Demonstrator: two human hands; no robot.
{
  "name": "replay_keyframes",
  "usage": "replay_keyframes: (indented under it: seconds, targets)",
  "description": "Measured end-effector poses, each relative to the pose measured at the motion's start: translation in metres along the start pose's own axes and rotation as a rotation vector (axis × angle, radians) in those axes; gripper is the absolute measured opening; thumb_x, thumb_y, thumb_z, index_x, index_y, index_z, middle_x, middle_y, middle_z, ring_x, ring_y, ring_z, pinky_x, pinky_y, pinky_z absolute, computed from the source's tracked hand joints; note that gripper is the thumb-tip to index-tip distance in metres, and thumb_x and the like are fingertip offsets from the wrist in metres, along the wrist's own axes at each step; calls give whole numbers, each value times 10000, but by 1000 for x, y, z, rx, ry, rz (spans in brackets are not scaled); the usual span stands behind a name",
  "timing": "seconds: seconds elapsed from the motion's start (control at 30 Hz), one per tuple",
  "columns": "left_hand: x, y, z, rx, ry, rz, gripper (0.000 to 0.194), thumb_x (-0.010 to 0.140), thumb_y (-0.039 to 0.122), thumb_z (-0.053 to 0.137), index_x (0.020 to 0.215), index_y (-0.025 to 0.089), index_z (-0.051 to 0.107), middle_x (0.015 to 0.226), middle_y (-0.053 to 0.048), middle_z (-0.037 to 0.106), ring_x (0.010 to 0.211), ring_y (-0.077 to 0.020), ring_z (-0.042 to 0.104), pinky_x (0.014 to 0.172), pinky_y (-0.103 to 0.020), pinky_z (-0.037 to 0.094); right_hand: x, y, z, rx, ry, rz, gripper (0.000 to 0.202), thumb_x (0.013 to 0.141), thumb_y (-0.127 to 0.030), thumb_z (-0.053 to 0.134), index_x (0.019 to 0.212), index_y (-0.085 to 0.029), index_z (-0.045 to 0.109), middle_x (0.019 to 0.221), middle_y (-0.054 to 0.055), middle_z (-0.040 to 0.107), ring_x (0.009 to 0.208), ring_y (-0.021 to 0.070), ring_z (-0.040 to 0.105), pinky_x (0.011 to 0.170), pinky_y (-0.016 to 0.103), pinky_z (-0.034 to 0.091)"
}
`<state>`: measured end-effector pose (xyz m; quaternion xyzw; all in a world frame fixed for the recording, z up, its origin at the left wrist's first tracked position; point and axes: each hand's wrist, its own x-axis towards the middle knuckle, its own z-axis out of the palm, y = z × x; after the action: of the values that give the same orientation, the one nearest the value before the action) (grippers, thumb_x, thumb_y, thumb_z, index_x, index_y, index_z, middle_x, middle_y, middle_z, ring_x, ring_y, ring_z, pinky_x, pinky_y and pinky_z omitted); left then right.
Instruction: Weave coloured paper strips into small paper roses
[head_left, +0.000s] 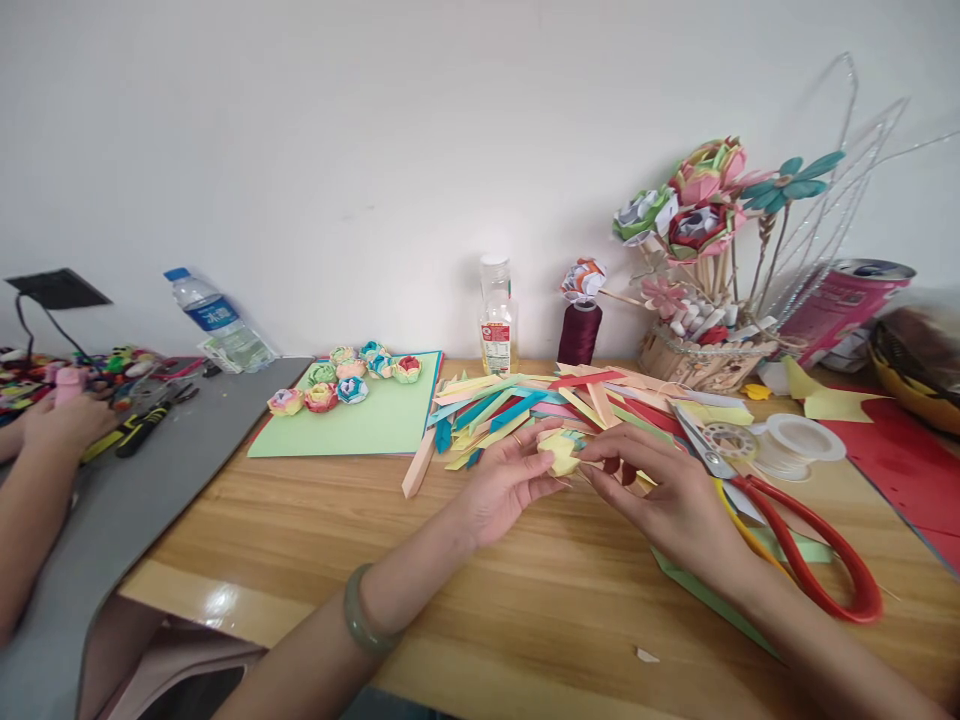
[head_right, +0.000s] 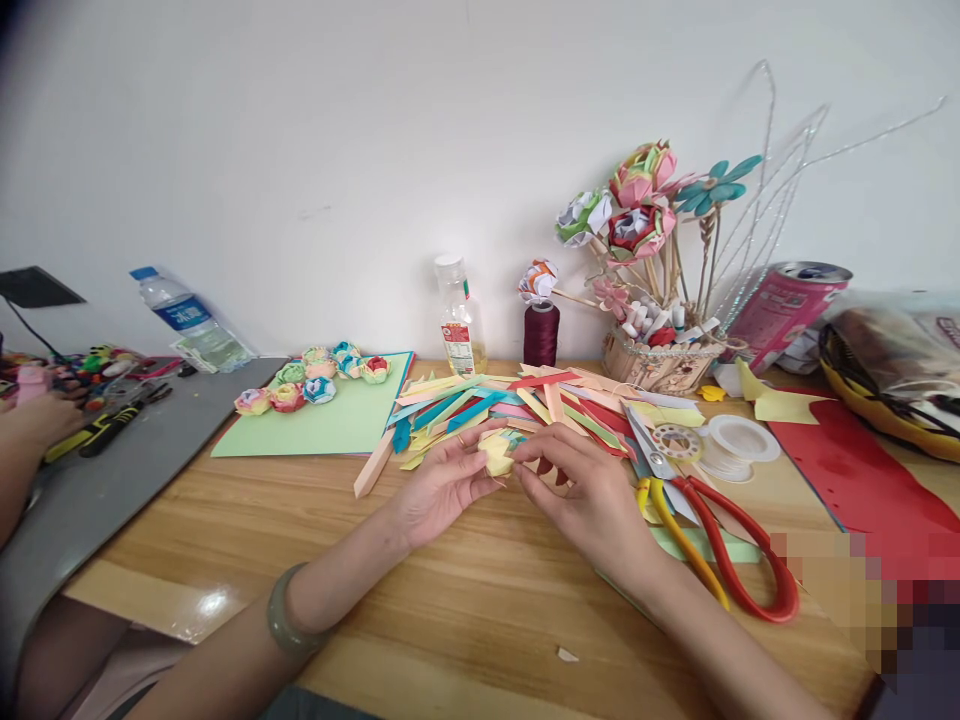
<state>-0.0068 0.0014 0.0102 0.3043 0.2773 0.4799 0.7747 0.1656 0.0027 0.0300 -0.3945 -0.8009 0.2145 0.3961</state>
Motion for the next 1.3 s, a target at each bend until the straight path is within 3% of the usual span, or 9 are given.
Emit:
replay_keyframes:
  seconds: [0.1, 0.27, 0.43, 0.63, 0.8, 1.03, 1.17, 1.3]
  targets:
    - [-2, -1, -1, 49, 23, -7, 361, 691, 190, 680, 1045, 215, 611, 896, -10, 595, 705, -85, 568, 675, -249, 517, 2, -4, -1, 91, -66, 100, 131, 816, -278, 528, 745, -187, 588, 743, 32, 594, 615, 130, 526, 496, 239, 410]
    - [-4, -1, 2, 207, 72, 38, 365, 707, 270, 665, 1063, 238, 592, 1062, -41, 565, 800, -123, 569, 659, -253, 520, 5, -5, -1, 117, -171, 202, 189, 814, -331, 524, 734, -181, 607, 705, 19, 600, 588, 126, 496, 485, 236, 370]
    - [-4, -3, 6, 368, 133, 96, 368, 689, 299, 673, 1040, 232, 586, 1075, -36, 556, 913, -156, 534, 672, -229, 501, 1, -2, 2, 15, -112, 130, 195, 828, -270, 474, 703, -173, 588, 654, 25, 590, 568, 127, 491, 492, 237, 378]
    - [-5, -4, 9, 393, 188, 70, 372, 679, 303, 674, 1024, 210, 573, 1022, -37, 550, 892, -155, 523, 629, -225, 503, -4, 3, 7, -148, -9, 1, 156, 810, -207, 461, 745, -173, 598, 739, 52, 609, 581, 129, 518, 543, 250, 415]
    - [-6, -1, 10, 371, 196, 62, 368, 682, 330, 669, 1013, 197, 579, 1040, -48, 550, 860, -148, 532, 618, -230, 505, 2, 0, 0, 157, -122, 192, 241, 845, -314, 443, 765, -177, 624, 742, 42, 614, 702, 160, 560, 599, 252, 438]
    - [-4, -1, 8, 340, 227, 58, 382, 667, 332, 686, 1009, 191, 590, 1031, -54, 570, 817, -130, 552, 614, -215, 498, 8, 2, -2, 452, -177, 474, 373, 750, -502, 543, 610, -163, 612, 599, 9, 545, 542, 120, 450, 512, 244, 375]
    - [-4, -1, 9, 338, 220, 58, 394, 650, 337, 699, 1002, 192, 598, 1029, -59, 564, 816, -136, 552, 610, -221, 504, 8, 3, -2, 500, -206, 528, 371, 716, -514, 590, 613, -159, 624, 600, 2, 555, 537, 106, 434, 508, 232, 363]
    - [-5, -2, 9, 341, 219, 52, 389, 634, 350, 707, 980, 205, 609, 1000, -45, 562, 823, -140, 550, 617, -226, 502, 7, 4, -1, 397, -223, 469, 323, 763, -461, 561, 690, -158, 650, 618, 8, 585, 551, 114, 468, 518, 234, 374]
